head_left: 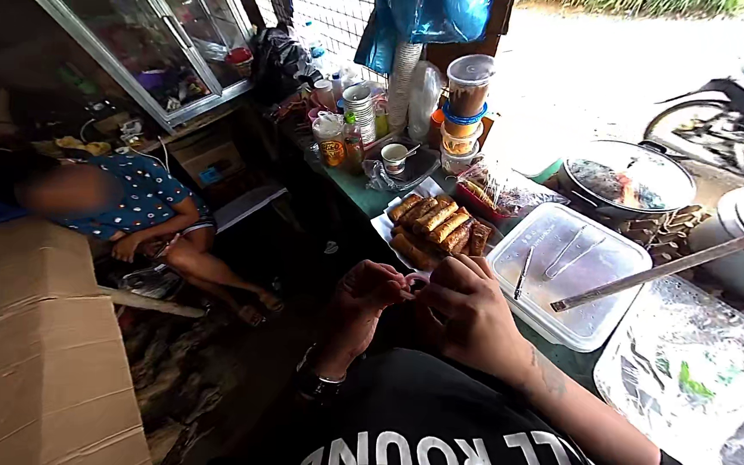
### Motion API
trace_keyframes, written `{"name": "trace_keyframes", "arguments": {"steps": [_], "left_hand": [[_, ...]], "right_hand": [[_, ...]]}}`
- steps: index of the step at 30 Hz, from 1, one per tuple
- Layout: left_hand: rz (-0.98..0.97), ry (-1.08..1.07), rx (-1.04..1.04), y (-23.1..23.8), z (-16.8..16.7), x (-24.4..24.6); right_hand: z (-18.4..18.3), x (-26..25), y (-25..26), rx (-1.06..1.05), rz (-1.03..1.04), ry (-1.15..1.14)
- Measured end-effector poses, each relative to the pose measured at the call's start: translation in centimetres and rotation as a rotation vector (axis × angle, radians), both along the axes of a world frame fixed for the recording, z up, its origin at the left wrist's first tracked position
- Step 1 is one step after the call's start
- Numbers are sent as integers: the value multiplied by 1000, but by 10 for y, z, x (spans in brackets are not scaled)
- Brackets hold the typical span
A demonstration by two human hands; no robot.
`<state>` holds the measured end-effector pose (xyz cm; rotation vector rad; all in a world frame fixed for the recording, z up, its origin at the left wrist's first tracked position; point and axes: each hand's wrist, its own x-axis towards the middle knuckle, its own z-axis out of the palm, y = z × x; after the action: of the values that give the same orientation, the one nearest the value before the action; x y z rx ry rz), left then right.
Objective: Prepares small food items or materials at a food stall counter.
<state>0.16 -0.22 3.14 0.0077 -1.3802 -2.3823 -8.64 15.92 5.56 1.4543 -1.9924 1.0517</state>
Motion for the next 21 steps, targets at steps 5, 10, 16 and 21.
{"name": "trace_keyframes", "arguments": {"steps": [5,10,16,21], "left_hand": [[17,49,-60,8,0,-5],[91,36,-134,10,4,-4],[320,149,-312,3,2,3],[521,105,-403,-15,0,10]], "right_hand": [[-4,3,-2,-26,-97,3],[-3,1,-7,16,-95,-10],[3,8,-33,102,-68,-80],[-3,6,-60,111,86,-53]]}}
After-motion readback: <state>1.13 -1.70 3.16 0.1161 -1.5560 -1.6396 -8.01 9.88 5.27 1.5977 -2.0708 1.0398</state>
